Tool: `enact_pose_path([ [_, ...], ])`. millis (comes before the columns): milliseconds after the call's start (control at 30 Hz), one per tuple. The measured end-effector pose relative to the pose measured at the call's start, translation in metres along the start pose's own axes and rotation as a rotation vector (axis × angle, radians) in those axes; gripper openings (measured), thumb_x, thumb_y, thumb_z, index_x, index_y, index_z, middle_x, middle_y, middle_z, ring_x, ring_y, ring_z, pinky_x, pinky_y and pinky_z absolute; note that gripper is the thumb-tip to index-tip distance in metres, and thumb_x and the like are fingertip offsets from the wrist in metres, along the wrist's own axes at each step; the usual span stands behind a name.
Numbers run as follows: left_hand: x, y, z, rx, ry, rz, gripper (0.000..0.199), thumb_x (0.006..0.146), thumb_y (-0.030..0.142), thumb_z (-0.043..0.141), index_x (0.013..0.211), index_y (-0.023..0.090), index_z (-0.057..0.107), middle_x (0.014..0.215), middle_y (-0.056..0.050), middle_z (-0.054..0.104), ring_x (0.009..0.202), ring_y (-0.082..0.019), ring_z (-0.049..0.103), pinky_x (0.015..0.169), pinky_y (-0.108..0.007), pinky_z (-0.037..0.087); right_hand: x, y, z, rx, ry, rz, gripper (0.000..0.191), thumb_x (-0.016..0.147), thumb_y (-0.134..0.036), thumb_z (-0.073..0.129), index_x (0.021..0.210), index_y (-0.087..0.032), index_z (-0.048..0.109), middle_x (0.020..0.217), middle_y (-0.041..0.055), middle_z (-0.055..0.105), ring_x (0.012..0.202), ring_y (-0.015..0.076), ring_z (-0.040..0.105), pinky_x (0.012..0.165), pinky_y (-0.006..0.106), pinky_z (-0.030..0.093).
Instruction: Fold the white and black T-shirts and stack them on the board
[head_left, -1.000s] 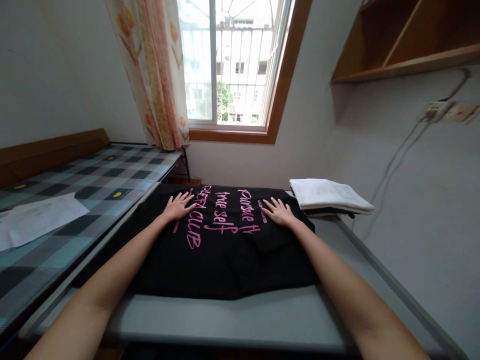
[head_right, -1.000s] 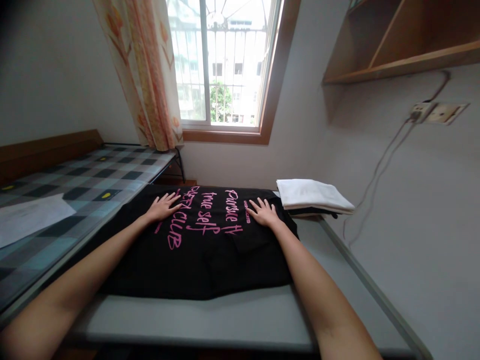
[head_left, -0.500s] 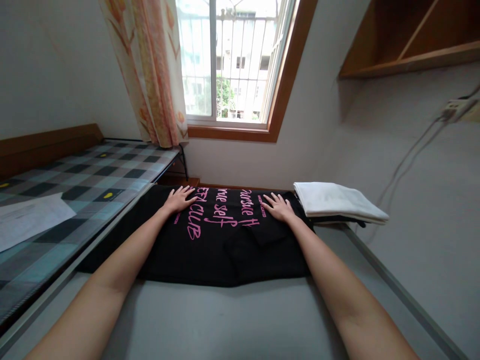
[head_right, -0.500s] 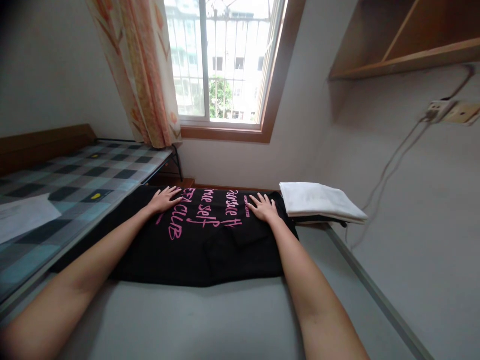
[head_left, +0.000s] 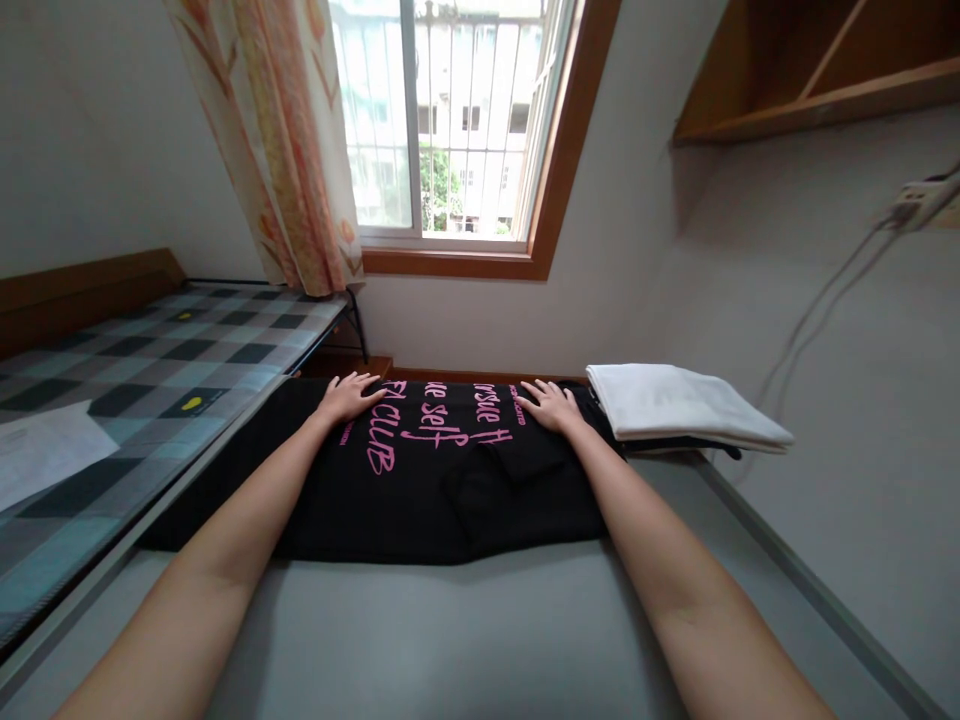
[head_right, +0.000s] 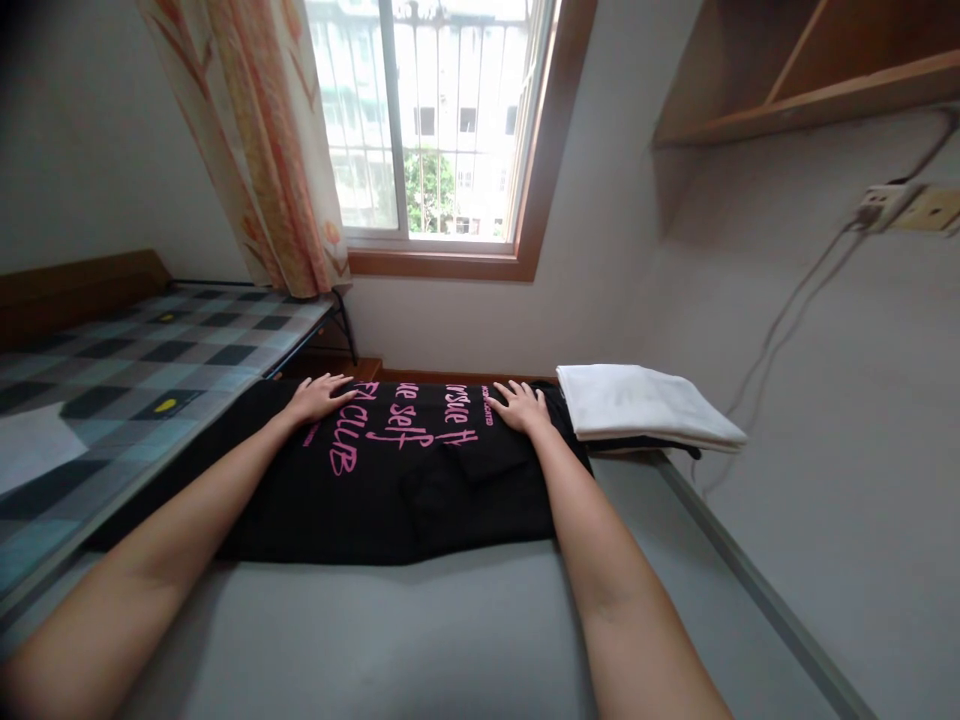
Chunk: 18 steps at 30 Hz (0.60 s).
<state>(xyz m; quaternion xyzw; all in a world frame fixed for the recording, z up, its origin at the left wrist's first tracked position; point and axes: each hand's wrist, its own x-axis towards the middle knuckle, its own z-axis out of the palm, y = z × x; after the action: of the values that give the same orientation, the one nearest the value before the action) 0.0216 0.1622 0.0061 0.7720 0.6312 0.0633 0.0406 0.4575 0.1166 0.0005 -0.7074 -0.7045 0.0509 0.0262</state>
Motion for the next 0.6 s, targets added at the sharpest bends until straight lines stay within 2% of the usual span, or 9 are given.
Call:
enact_pose_path([
  [167, 0.0, -0.002, 0.003, -0.039, 0.072, 0.005, 0.067, 0.087, 0.066, 0.038, 0.138, 0.024, 0.051, 0.146, -0.007, 0.047, 0.139, -0.03, 0.032, 0.113, -0.05, 0.02, 0.003, 0.0, 0.001, 0.027, 0.036, -0.004, 0.072, 0.089, -0.072, 0.023, 0.148, -0.033, 0.035, 0.154, 0.0049, 0.033, 0.143, 0.0249, 0.023, 0.115, 0.053, 0.012],
  [300, -0.006, 0.001, 0.002, -0.022, 0.286, 0.014, 0.052, 0.088, 0.053, 0.043, 0.121, 0.019, 0.065, 0.132, -0.01, 0.058, 0.125, -0.028, 0.048, 0.104, -0.04, 0.035, -0.002, -0.003, 0.001, 0.026, 0.091, 0.0, 0.071, 0.09, -0.069, 0.027, 0.146, -0.028, 0.039, 0.153, 0.0079, 0.035, 0.141, 0.0273, 0.027, 0.114, 0.051, 0.018],
  [400, -0.014, 0.006, 0.0, 0.044, 0.412, -0.01, 0.043, 0.088, 0.044, 0.042, 0.101, 0.017, 0.073, 0.111, -0.012, 0.065, 0.104, -0.026, 0.059, 0.091, -0.036, 0.043, -0.01, -0.007, -0.001, -0.02, 0.238, 0.025, 0.068, 0.091, -0.064, 0.036, 0.142, -0.02, 0.046, 0.15, 0.0138, 0.038, 0.138, 0.0306, 0.03, 0.111, 0.048, 0.024],
  [500, -0.02, 0.012, -0.003, 0.101, 0.406, -0.025, 0.043, 0.088, 0.041, 0.04, 0.092, 0.015, 0.075, 0.097, -0.012, 0.067, 0.091, -0.025, 0.062, 0.083, -0.035, 0.044, -0.022, -0.013, -0.003, -0.034, 0.334, 0.012, 0.058, 0.094, -0.053, 0.038, 0.137, -0.016, 0.052, 0.146, 0.0165, 0.042, 0.135, 0.0302, 0.036, 0.108, 0.045, 0.03],
  [600, -0.025, 0.016, -0.006, 0.118, 0.373, -0.04, 0.045, 0.088, 0.043, 0.039, 0.092, 0.016, 0.075, 0.094, -0.012, 0.068, 0.087, -0.025, 0.064, 0.076, -0.033, 0.045, -0.037, -0.018, -0.004, 0.024, 0.307, 0.007, 0.053, 0.097, -0.048, 0.035, 0.134, -0.016, 0.054, 0.144, 0.0167, 0.045, 0.132, 0.0291, 0.041, 0.106, 0.042, 0.034],
])
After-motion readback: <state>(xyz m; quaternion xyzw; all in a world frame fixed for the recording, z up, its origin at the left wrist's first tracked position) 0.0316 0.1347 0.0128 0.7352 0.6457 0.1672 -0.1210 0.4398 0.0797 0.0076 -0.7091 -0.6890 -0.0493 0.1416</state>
